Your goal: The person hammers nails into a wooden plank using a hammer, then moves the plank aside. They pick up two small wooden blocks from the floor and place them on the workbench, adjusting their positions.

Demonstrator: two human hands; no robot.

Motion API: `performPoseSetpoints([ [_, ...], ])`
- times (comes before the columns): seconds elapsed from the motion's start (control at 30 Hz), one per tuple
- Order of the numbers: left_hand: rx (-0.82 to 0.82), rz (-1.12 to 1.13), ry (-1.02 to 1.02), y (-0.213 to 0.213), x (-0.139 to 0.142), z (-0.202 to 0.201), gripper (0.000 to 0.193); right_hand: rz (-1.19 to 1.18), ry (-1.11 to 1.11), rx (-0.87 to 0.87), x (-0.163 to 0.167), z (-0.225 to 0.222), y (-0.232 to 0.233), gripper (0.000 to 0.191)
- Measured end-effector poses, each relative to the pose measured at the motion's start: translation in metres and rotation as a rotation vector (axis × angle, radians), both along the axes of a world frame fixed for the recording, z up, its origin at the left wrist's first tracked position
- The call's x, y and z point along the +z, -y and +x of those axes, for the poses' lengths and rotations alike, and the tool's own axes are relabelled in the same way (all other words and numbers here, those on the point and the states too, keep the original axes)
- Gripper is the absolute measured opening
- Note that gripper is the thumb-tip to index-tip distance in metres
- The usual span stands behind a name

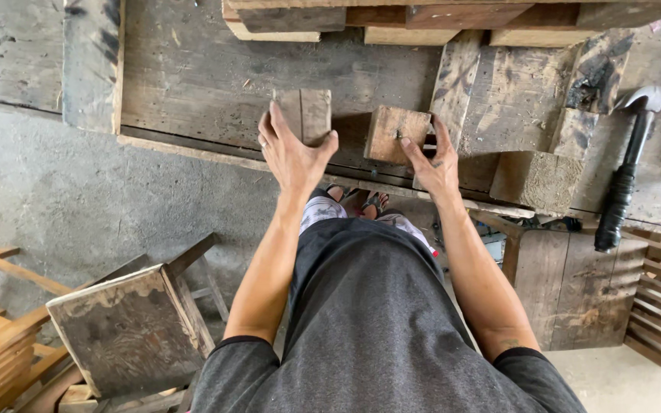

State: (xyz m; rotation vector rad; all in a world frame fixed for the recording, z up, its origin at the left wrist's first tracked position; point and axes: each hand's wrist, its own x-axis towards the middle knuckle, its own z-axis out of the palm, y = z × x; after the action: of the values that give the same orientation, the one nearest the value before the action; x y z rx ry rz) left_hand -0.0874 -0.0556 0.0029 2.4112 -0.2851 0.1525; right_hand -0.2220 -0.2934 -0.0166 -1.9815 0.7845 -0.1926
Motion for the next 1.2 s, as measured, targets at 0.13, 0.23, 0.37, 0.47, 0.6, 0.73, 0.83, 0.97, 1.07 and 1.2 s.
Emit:
performPoseSetpoints([
  [0.13, -0.068, -0.118, -0.051, 0.005, -0.006, -0.028, 0.093, -0.009, -0.046, 0.029, 0.005, 0.006, -0.006, 0.088],
  [0.23, -0.196, -0.072, 0.045, 0.007, -0.005, -0.034, 0.091, -0.012, -0.005, 0.124, 0.011, 0.010, -0.015, 0.087],
  [0.37, -0.279, -0.067, -0.028, -0.001, -0.001, -0.028, 0.092, -0.008, -0.009, 0.133, 0.019, 0.011, -0.022, 0.086],
  [0.47, -0.317, -0.088, -0.090, -0.003, 0.006, -0.020, 0.099, -0.034, -0.080, 0.133, 0.023, 0.009, -0.023, 0.088],
  [0.6, -0.371, -0.009, -0.177, 0.005, 0.021, -0.003, 0.116, -0.022, -0.128, 0.118, 0.028, 0.007, -0.024, 0.091],
  [0.73, -0.372, 0.136, -0.453, 0.014, 0.037, 0.006, 0.131, -0.095, -0.186, 0.204, 0.033, 0.007, -0.024, 0.109],
  [0.83, -0.326, 0.035, -0.348, 0.017, 0.040, 0.004, 0.137, -0.010, -0.119, 0.210, 0.035, 0.007, -0.025, 0.124],
  [0.97, -0.144, -0.045, -0.302, 0.007, 0.034, 0.016, 0.131, 0.044, -0.043, 0.190, 0.036, 0.008, -0.028, 0.114],
  [1.07, 0.009, -0.071, -0.261, -0.011, 0.028, 0.057, 0.123, 0.110, 0.068, 0.193, 0.034, 0.008, -0.030, 0.111],
  [1.2, 0.102, -0.053, -0.210, -0.033, 0.022, 0.128, 0.123, 0.044, -0.010, 0.207, 0.031, 0.006, -0.028, 0.113],
])
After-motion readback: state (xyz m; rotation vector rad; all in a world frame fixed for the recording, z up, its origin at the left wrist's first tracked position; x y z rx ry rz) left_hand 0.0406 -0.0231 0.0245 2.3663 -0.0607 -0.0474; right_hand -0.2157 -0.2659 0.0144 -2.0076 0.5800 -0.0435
